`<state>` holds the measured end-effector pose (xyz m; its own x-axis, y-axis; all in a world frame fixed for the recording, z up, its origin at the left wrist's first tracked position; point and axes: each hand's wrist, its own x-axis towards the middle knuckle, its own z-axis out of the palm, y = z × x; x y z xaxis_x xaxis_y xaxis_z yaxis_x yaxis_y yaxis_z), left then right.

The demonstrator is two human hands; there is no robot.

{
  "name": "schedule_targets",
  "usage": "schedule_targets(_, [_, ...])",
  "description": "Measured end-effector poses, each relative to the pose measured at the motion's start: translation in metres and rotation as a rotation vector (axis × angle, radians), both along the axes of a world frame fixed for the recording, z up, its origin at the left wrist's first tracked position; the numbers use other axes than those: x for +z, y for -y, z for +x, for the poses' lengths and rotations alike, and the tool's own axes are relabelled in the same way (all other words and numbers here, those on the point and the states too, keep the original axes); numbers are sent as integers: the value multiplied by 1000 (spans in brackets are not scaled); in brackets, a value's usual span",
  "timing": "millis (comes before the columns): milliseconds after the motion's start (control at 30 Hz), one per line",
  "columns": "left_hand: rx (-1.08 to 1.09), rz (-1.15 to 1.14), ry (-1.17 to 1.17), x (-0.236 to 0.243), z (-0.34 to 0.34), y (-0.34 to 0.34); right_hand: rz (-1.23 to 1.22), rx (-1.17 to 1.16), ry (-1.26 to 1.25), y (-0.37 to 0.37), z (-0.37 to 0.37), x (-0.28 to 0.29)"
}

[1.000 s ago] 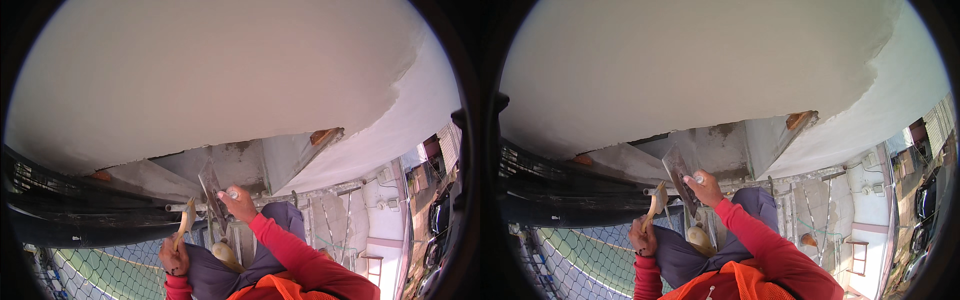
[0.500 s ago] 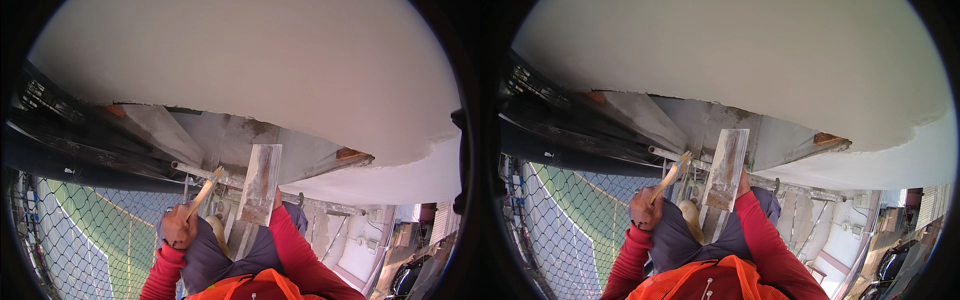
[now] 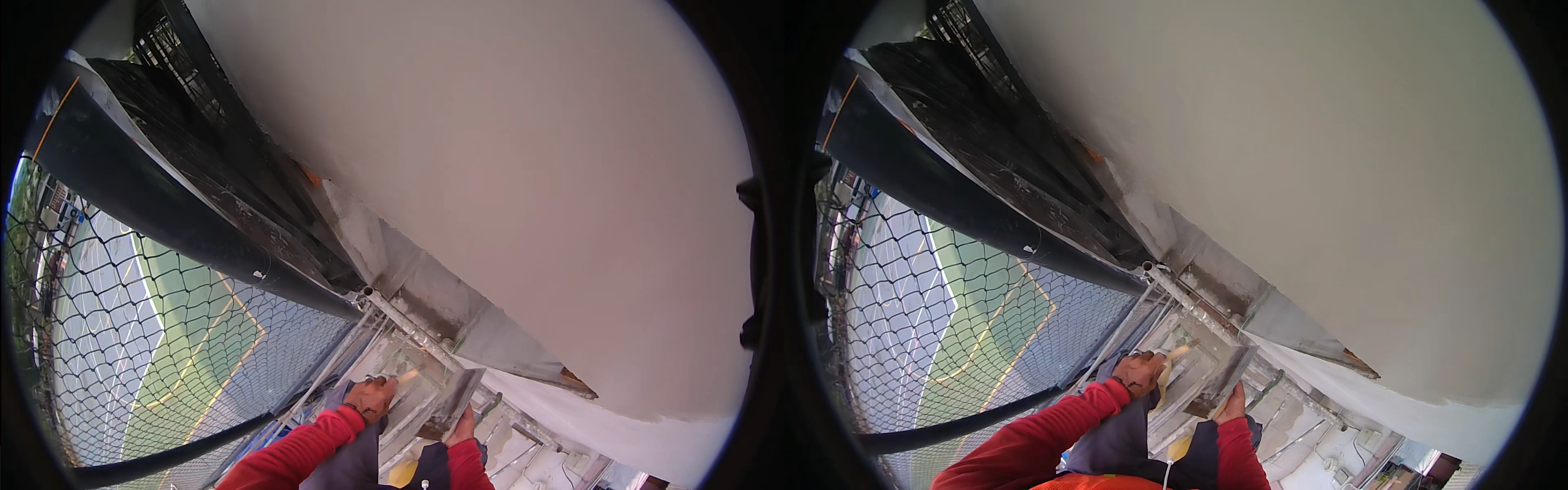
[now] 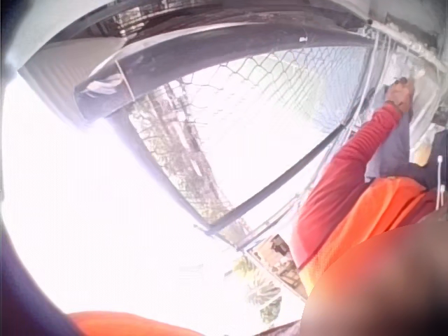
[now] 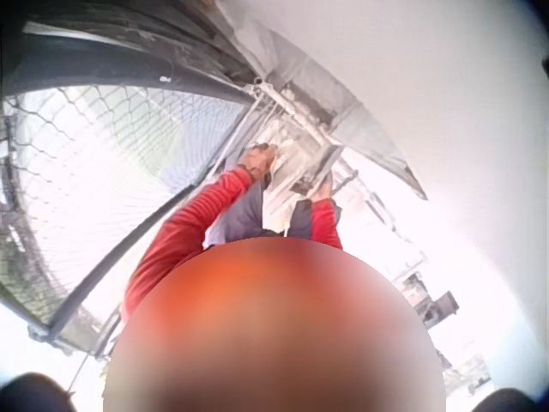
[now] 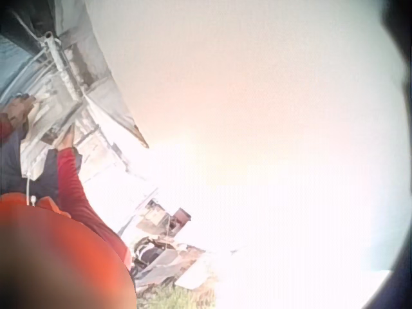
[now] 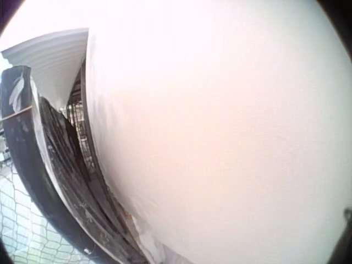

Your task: The person applies plaster to a wall using a trowel and a brush while standing on scaffolding. They repeatedly scoop plaster from a bucket, spread it on the wall, and smooth the surface.

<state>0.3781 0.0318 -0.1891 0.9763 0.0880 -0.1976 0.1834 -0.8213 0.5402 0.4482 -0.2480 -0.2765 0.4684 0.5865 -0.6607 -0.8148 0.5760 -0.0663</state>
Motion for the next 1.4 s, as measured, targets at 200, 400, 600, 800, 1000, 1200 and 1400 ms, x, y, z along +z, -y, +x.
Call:
schedule_targets(200, [133,-61,-68,54,-41,4,-172,133,55,-9,15,142])
schedule_targets(400, [358,-175,-84,158,-73,-8,-229,337,138,-3,44,282])
schedule_targets(600, [464,-290,66,247,-80,-52,-237,289,200,-41,52,367])
schedule_targets(800, [580,-478,85,327,-63,-92,-37,229,285,-84,64,427])
schedule_targets(1000, [688,-572,171,376,-43,-105,-81,171,344,-115,63,460])
schedule_targets(1200, [749,-604,261,388,-50,-97,27,186,488,-123,82,474])
schedule_targets(1400, [942,-390,324,371,-105,-88,311,644,185,-163,107,485])
